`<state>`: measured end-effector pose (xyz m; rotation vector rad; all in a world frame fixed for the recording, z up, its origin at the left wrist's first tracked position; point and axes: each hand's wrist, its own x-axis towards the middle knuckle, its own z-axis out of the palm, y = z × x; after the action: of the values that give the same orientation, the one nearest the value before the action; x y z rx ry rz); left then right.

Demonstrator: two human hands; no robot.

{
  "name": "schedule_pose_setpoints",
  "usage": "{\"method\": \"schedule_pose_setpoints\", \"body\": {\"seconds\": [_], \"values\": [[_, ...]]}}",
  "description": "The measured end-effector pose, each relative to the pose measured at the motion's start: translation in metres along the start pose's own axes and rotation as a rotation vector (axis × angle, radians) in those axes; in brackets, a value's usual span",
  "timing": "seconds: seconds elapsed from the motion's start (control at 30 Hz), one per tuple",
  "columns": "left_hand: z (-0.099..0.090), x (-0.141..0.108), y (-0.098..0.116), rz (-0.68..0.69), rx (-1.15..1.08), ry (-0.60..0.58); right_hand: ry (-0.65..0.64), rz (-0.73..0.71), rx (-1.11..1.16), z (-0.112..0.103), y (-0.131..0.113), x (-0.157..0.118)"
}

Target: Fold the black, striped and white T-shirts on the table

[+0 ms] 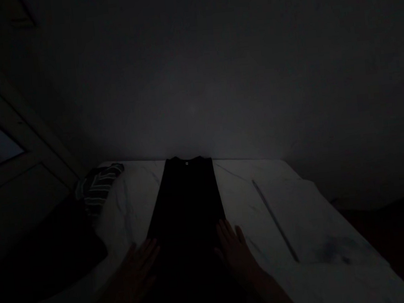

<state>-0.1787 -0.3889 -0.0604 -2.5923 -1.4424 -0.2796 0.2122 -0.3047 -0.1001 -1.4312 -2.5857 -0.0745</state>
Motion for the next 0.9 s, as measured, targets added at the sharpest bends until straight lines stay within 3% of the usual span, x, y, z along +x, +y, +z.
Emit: {"method": "schedule_pose_setpoints", "body": {"seconds": [0.13, 0.27, 0.43, 0.53, 0.63, 0.77, 0.9], "values": [[-0.005, -0.032, 0.020, 0.033, 0.080, 0.063, 0.143, 0.000, -0.109, -0.004, -0.032, -0.068], [-0.002, -0.059, 0.030, 0.103, 0.142, 0.133, 0.180, -0.039, -0.173, -0.024, -0.059, -0.119], [0.000, -0.093, 0.017, 0.250, 0.151, 0.170, 0.268, -0.167, -0.225, -0.042, -0.061, -0.157], [0.000, -0.099, 0.000, 0.249, 0.140, 0.209, 0.273, -0.206, -0.231, -0.047, -0.047, -0.163], [0.006, -0.086, -0.008, 0.216, 0.175, 0.293, 0.194, -0.199, -0.226, -0.050, -0.034, -0.152], [0.015, -0.064, -0.003, 0.287, 0.218, 0.314, 0.144, -0.335, -0.208, -0.052, -0.027, -0.133], [0.009, -0.061, 0.007, 0.265, 0.206, 0.335, 0.217, -0.391, -0.202, -0.054, -0.026, -0.127]]}}
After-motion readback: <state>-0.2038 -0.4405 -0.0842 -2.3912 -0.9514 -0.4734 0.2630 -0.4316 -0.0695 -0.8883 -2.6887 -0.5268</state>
